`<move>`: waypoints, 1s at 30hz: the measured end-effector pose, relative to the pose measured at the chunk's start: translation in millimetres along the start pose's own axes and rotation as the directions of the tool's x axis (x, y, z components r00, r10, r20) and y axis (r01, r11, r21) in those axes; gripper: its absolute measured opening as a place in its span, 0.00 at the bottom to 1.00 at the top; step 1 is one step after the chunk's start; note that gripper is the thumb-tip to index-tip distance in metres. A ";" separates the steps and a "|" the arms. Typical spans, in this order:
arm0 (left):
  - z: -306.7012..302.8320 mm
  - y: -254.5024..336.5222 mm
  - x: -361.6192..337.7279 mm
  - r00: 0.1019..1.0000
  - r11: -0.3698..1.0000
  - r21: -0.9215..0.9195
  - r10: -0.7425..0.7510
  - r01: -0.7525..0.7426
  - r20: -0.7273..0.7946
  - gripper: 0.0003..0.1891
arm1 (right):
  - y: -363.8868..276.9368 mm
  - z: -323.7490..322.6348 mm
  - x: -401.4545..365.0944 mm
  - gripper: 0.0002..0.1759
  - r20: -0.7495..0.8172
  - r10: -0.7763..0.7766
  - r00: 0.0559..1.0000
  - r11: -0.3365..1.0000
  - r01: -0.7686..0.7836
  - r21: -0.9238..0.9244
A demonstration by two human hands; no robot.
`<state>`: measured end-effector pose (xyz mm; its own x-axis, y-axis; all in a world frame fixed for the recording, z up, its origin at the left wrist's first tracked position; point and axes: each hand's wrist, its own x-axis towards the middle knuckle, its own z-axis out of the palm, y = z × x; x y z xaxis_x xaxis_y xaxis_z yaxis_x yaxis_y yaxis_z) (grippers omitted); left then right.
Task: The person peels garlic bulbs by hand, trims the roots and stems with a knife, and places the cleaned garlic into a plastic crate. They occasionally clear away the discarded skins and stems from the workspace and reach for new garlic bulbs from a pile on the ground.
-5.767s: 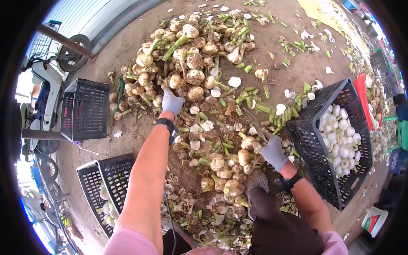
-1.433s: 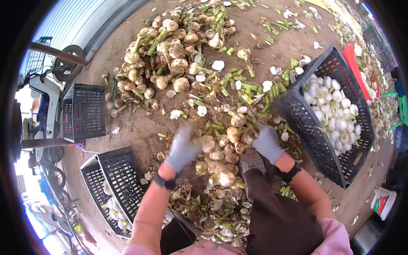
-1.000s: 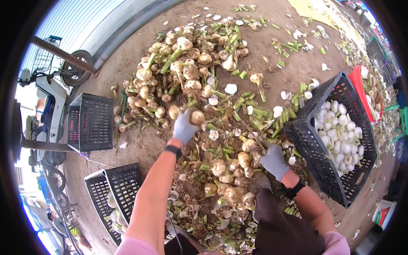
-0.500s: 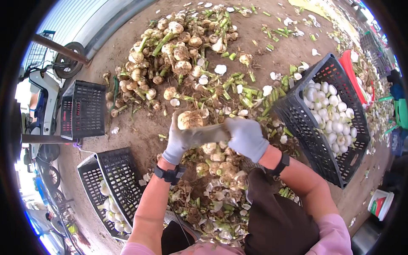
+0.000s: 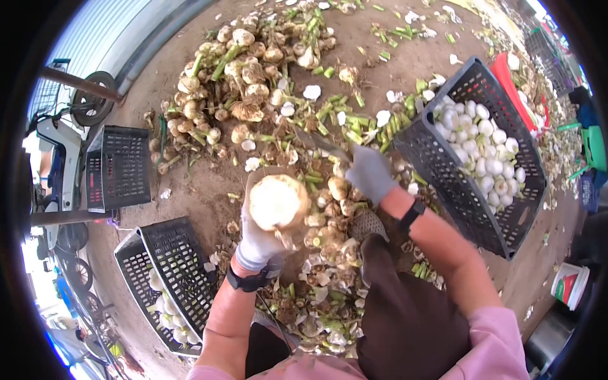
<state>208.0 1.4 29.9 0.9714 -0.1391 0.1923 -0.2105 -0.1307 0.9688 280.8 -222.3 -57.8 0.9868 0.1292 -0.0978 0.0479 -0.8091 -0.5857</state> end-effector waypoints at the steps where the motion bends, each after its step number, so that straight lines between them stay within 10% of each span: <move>1: 4.2 -4.0 5.2 0.996 0.999 0.006 -0.040 0.040 -0.084 0.38 | 1.4 6.7 -5.6 0.14 0.002 -0.011 1.000 0.999 0.011 0.047; 3: -7.9 -7.4 10.3 0.981 0.828 0.550 0.181 -0.111 -0.075 0.41 | 6.1 21.3 -16.5 0.15 0.005 -0.034 0.999 0.989 0.033 0.142; 6: -12.9 -11.7 2.3 0.974 0.765 0.643 0.166 -0.027 -0.156 0.44 | 21.4 44.3 -30.7 0.16 0.026 -0.059 0.998 0.961 0.050 0.271; 8: -14.4 -26.1 -4.3 0.963 0.993 -0.043 -0.114 0.107 -0.244 0.38 | 27.6 44.3 -30.5 0.17 0.080 -0.055 0.995 0.945 0.026 0.327; 10: -15.4 -12.8 -6.4 0.918 0.700 -0.693 -0.368 0.171 -0.145 0.33 | -2.7 10.1 -31.4 0.17 0.200 -0.002 0.980 0.940 -0.066 0.333; 15: 7.6 -17.0 -16.1 0.920 0.455 -0.869 -0.393 0.193 -0.001 0.20 | -52.5 -35.1 -34.7 0.14 -0.161 -0.468 0.869 0.782 0.492 0.383; 19: 8.7 -0.6 -12.7 0.959 0.733 -0.630 -0.114 0.257 0.258 0.26 | 21.2 14.4 -19.9 0.14 0.059 -0.114 0.992 0.946 0.090 0.312; 21: 2.1 -4.6 -7.4 0.895 0.826 -0.407 -0.233 0.389 0.381 0.32 | 35.8 22.4 -23.8 0.17 0.112 0.013 0.994 0.872 -0.066 0.484; 24: -37.3 -118.8 34.7 0.726 0.769 -0.021 -0.612 0.639 -0.312 0.33 | 36.3 23.8 -13.0 0.16 0.096 0.041 0.995 0.851 -0.085 0.519; 26: -59.8 -181.7 83.6 0.611 0.684 0.354 -0.169 0.638 -0.774 0.29 | 44.7 31.3 -4.3 0.16 0.103 0.049 0.993 0.847 -0.096 0.523; 30: -91.9 -224.5 135.1 0.490 0.696 -0.048 -0.551 0.716 -0.676 0.30 | 43.0 33.2 13.6 0.17 0.087 0.087 0.992 0.846 -0.120 0.520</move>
<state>396.6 102.1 -147.3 0.6658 0.6673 -0.3336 0.5547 -0.1437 0.8196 291.1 -236.3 -111.0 0.9699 0.1078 -0.2185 -0.1586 -0.4018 -0.9019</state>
